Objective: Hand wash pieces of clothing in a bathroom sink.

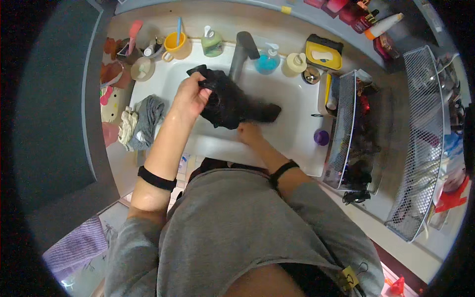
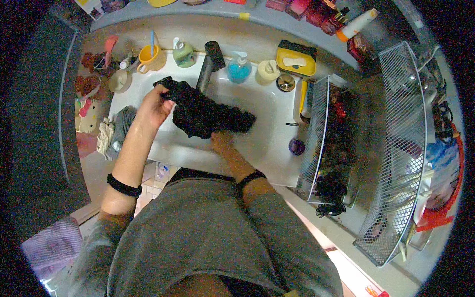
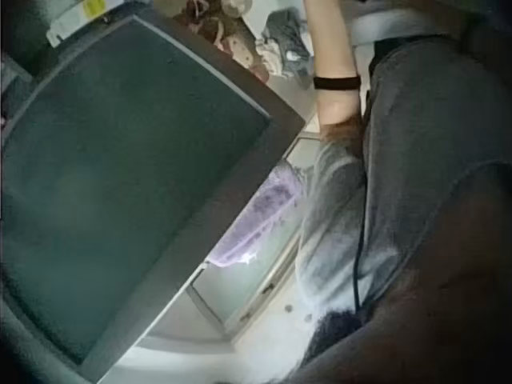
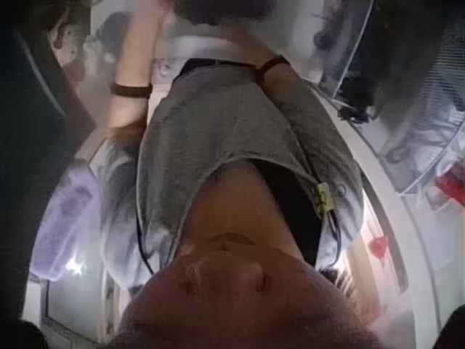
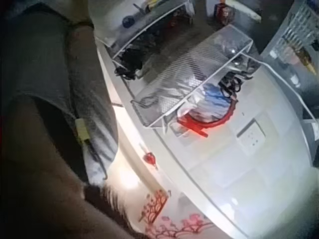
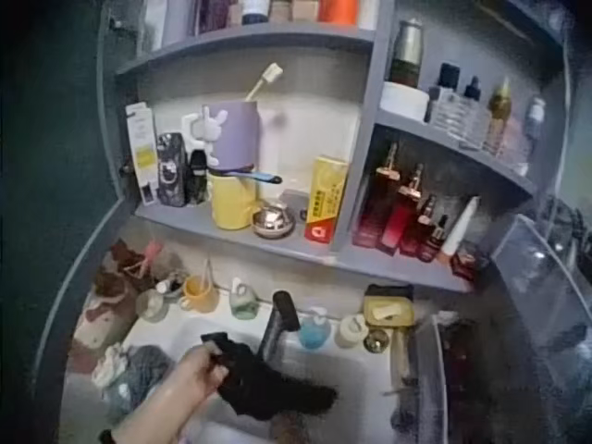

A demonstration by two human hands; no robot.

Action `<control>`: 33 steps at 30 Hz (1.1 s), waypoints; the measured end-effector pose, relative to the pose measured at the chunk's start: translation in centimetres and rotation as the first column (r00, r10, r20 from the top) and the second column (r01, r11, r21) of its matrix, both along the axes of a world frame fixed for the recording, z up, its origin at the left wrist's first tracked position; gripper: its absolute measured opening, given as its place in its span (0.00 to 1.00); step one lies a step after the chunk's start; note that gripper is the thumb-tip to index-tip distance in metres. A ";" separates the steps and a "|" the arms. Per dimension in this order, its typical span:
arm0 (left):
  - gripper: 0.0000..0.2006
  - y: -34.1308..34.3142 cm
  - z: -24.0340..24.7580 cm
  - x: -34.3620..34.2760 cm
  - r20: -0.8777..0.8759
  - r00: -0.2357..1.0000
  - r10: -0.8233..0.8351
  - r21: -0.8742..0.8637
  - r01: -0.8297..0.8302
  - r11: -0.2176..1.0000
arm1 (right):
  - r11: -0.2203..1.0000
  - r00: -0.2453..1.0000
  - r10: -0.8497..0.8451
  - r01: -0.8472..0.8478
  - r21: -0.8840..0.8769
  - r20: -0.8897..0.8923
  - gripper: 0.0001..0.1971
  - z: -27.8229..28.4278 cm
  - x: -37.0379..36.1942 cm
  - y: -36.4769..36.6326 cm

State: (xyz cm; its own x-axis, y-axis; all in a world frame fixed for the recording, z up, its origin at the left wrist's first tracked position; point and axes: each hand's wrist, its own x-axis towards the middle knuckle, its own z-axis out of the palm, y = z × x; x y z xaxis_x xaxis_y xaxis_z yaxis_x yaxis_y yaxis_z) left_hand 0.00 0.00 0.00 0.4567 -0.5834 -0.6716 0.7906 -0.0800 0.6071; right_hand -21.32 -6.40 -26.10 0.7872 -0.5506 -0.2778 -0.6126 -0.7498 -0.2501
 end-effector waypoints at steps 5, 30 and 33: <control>0.08 2.2 -0.5 -1.9 -0.208 0.978 0.025 -0.184 -0.064 0.981 | 0.825 0.795 -0.393 0.083 0.559 0.462 0.23 4.5 0.1 1.2; 0.30 3.1 -9.8 0.2 0.680 0.701 -0.214 0.042 0.254 0.966 | 0.799 0.272 -0.544 -0.120 0.589 0.794 0.14 36.7 3.6 -5.7; 0.38 1.8 -6.5 -1.4 0.898 0.304 -0.318 0.114 0.538 0.835 | 0.837 0.251 -0.457 -0.204 0.508 0.853 0.12 40.8 3.5 -5.4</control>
State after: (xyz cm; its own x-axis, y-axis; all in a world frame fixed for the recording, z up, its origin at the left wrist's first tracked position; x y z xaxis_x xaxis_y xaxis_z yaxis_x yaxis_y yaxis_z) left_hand -1.40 1.78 -6.47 0.3532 -0.9338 0.0578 -0.2799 -0.0465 0.9589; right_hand -17.82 -11.76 14.75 0.5725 -0.7368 0.3595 0.2361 -0.2718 -0.9330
